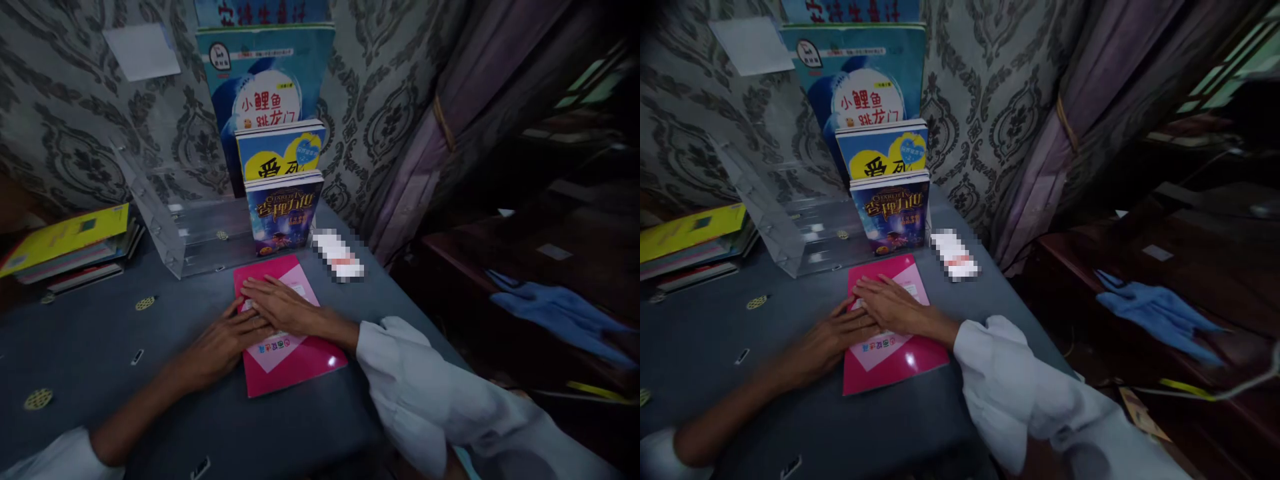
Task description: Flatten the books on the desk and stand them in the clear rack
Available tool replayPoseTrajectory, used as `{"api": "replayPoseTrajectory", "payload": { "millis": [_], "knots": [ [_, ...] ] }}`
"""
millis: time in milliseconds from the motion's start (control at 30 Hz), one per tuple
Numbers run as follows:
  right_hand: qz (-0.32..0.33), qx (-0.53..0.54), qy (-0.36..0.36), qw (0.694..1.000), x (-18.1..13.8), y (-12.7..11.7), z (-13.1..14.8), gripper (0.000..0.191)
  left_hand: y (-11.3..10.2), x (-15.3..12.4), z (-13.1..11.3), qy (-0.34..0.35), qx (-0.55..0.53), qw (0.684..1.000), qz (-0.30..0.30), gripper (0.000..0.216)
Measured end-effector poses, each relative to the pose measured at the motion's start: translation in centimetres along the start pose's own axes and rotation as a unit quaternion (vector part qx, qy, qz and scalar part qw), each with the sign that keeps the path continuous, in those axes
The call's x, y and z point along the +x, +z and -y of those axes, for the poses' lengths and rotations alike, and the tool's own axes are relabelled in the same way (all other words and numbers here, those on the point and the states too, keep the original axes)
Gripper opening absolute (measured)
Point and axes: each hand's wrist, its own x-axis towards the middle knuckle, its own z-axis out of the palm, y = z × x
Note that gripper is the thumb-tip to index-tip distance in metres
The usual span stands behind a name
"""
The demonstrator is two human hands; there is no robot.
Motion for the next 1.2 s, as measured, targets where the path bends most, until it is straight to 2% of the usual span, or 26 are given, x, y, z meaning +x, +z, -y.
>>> {"api": "replayPoseTrajectory", "payload": {
  "millis": [167, 300, 467, 633, 733, 800, 967, 1200],
  "knots": [
    [0.018, -0.048, 0.065, 0.997, 0.7, -0.9, -0.7, 0.049, 1.3, -0.1, 0.1, -0.002, 0.004, 1.0, -0.027, 0.068],
    [-0.024, -0.093, 0.133, 0.987, -0.7, -1.7, -1.8, 0.051, 1.9, -0.1, 0.3, 0.006, 0.008, 0.998, -0.057, 0.059],
    [-0.067, -0.13, 0.196, 0.97, -2.5, -2.2, -3.0, 0.053, 1.8, 0.1, -0.3, -0.002, 0.017, 0.998, -0.053, 0.062],
    [-0.083, -0.128, 0.184, 0.971, -2.8, -2.1, -3.5, 0.052, -0.1, -0.5, 0.8, -0.016, 0.014, 1.0, -0.022, 0.071],
    [-0.095, -0.12, 0.172, 0.973, -2.8, -2.0, -3.7, 0.052, -1.7, -1.3, 3.1, -0.036, -0.004, 0.999, 0.021, 0.099],
    [-0.1, -0.114, 0.17, 0.974, -2.8, -1.9, -3.8, 0.052, -2.4, -1.7, 4.8, -0.064, -0.016, 0.997, 0.037, 0.105],
    [-0.111, -0.109, 0.158, 0.975, -3.0, -1.7, -4.0, 0.051, -2.6, -1.0, 7.0, -0.152, -0.034, 0.988, 0.008, 0.077],
    [-0.128, -0.022, 0.131, 0.983, -3.4, -2.3, -5.8, 0.048, -2.0, 0.6, 6.3, -0.184, 0.05, 0.981, -0.041, 0.065]
  ]
}}
